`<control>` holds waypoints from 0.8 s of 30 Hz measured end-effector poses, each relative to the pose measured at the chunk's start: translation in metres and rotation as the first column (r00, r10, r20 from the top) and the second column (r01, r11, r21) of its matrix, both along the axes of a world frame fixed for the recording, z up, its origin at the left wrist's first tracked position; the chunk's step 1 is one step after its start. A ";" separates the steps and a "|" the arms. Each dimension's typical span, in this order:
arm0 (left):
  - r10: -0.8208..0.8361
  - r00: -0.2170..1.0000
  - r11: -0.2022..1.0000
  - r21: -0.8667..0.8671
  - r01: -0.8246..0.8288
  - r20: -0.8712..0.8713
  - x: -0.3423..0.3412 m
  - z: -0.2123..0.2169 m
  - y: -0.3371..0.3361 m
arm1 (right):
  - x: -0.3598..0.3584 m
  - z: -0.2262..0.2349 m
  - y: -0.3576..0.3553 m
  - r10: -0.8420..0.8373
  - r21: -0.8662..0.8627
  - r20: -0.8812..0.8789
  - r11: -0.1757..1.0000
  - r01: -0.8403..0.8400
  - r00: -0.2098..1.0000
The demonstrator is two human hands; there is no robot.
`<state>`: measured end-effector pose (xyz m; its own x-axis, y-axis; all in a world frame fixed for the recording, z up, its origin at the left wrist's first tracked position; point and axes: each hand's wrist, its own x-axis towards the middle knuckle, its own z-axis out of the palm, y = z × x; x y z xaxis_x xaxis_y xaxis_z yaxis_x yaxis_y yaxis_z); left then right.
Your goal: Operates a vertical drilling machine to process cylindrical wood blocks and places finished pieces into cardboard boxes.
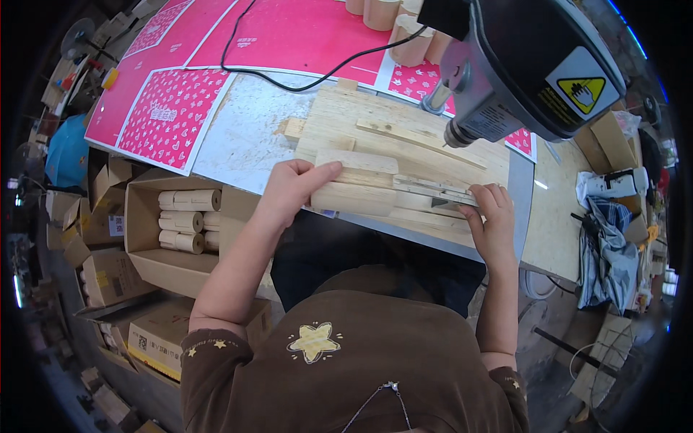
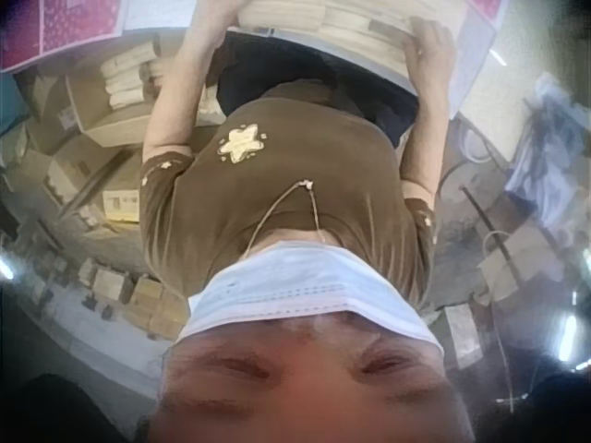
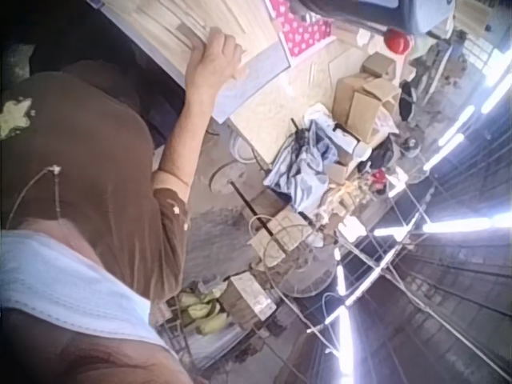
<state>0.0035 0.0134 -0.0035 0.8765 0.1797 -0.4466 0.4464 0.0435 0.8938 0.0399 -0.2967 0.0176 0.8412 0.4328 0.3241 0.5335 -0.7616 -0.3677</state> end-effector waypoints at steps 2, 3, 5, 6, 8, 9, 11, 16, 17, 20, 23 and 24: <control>-0.058 0.998 0.998 -0.029 0.058 -0.004 0.003 -0.002 -0.019 | 0.000 0.001 0.003 0.003 -0.013 0.007 1.000 -0.003 1.000; -0.074 0.996 0.996 -0.050 0.076 0.047 0.005 -0.002 -0.029 | -0.001 0.003 0.005 0.015 -0.023 0.013 1.000 -0.014 1.000; -0.131 0.986 0.988 -0.073 0.139 0.101 0.010 -0.017 -0.047 | -0.003 0.000 0.012 -0.004 -0.011 0.036 1.000 0.005 0.999; -0.178 0.972 0.977 -0.090 0.193 0.155 0.012 -0.019 -0.053 | -0.002 -0.002 0.012 -0.015 0.004 0.058 1.000 0.015 0.998; -0.201 0.949 0.965 -0.118 0.235 0.244 0.010 -0.014 -0.057 | 0.003 -0.004 0.005 -0.042 -0.009 0.078 0.999 0.043 0.996; -0.217 0.920 0.951 -0.141 0.274 0.327 0.010 -0.012 -0.059 | 0.005 -0.006 0.000 -0.066 -0.019 0.092 0.998 0.068 0.994; -0.315 0.838 0.949 0.134 0.285 0.445 0.013 -0.015 -0.060 | 0.012 -0.008 -0.010 -0.085 -0.015 0.098 0.996 0.087 0.992; -0.460 0.655 0.854 0.502 0.141 0.599 0.027 -0.039 -0.070 | 0.031 -0.009 -0.011 -0.184 0.019 0.107 0.983 0.183 0.977; -0.514 0.639 0.777 0.626 0.065 0.572 0.031 -0.041 -0.069 | 0.034 -0.008 -0.010 -0.210 0.007 0.060 0.978 0.210 0.976; -0.523 0.650 0.676 0.732 -0.079 0.552 0.035 -0.053 -0.071 | 0.037 -0.012 -0.005 -0.202 0.014 0.056 0.979 0.202 0.978; -0.470 0.681 0.659 0.737 -0.153 0.561 0.040 -0.056 -0.066 | 0.039 -0.014 0.009 -0.150 0.038 0.129 0.988 0.146 0.980; -0.453 0.699 0.646 0.744 -0.172 0.554 0.041 -0.056 -0.060 | 0.039 -0.014 0.015 -0.120 0.046 0.159 0.992 0.114 0.980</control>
